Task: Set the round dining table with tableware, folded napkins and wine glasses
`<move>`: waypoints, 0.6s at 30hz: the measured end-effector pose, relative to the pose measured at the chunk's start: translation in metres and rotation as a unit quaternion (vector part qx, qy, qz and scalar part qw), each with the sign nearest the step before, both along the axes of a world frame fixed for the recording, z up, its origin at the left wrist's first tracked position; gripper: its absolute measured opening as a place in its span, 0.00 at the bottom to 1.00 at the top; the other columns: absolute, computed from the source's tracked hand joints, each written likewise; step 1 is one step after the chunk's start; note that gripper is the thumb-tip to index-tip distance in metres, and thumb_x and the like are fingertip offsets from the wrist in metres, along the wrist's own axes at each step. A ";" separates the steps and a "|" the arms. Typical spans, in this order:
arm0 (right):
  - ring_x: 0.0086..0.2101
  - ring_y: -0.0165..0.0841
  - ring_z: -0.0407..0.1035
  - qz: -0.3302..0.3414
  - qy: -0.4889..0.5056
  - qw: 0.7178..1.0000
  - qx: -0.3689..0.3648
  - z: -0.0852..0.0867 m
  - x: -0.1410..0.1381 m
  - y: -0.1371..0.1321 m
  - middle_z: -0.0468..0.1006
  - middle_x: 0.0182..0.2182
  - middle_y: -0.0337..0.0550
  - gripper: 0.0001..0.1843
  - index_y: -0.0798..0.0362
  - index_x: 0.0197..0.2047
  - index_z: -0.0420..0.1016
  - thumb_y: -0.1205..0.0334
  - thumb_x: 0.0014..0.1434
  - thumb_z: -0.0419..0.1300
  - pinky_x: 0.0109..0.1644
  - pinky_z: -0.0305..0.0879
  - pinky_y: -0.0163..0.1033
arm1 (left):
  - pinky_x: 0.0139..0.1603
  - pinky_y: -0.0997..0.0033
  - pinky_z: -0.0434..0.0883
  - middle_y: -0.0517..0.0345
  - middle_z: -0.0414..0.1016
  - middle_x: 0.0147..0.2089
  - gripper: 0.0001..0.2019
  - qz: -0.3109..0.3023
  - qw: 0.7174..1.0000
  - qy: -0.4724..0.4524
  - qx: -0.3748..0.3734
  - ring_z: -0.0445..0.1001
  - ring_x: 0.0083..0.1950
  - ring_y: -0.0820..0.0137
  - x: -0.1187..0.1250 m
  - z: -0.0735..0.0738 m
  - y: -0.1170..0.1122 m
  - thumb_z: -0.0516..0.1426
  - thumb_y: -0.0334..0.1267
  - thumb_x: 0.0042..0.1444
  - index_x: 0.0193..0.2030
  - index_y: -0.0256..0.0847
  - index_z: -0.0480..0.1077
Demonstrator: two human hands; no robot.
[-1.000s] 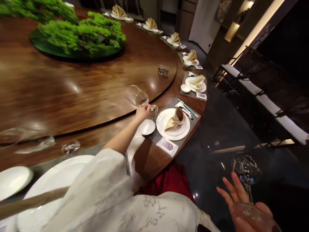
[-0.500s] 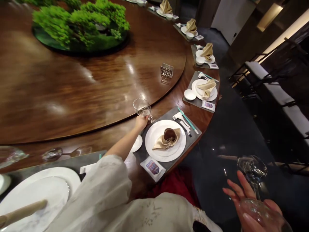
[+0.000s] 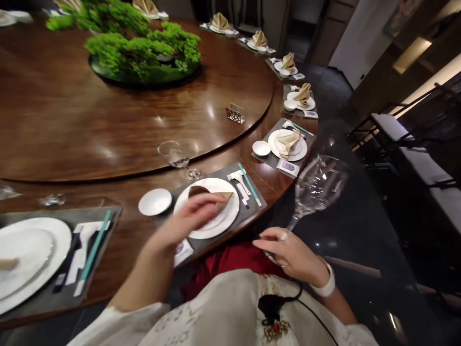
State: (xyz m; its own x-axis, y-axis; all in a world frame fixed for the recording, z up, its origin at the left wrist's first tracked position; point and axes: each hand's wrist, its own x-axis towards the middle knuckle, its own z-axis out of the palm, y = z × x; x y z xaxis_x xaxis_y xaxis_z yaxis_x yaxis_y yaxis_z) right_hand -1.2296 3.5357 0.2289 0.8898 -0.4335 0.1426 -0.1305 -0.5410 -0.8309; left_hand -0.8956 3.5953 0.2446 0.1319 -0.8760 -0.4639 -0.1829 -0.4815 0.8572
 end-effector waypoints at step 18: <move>0.63 0.38 0.66 -0.119 -0.045 0.990 0.055 -0.073 -0.163 -0.194 0.71 0.64 0.49 0.25 0.42 0.68 0.66 0.66 0.70 0.57 0.68 0.65 0.49 | 0.45 0.66 0.76 0.54 0.76 0.32 0.21 0.174 0.964 -0.091 -0.179 0.77 0.35 0.68 -0.084 -0.149 -0.304 0.60 0.55 0.61 0.38 0.35 0.71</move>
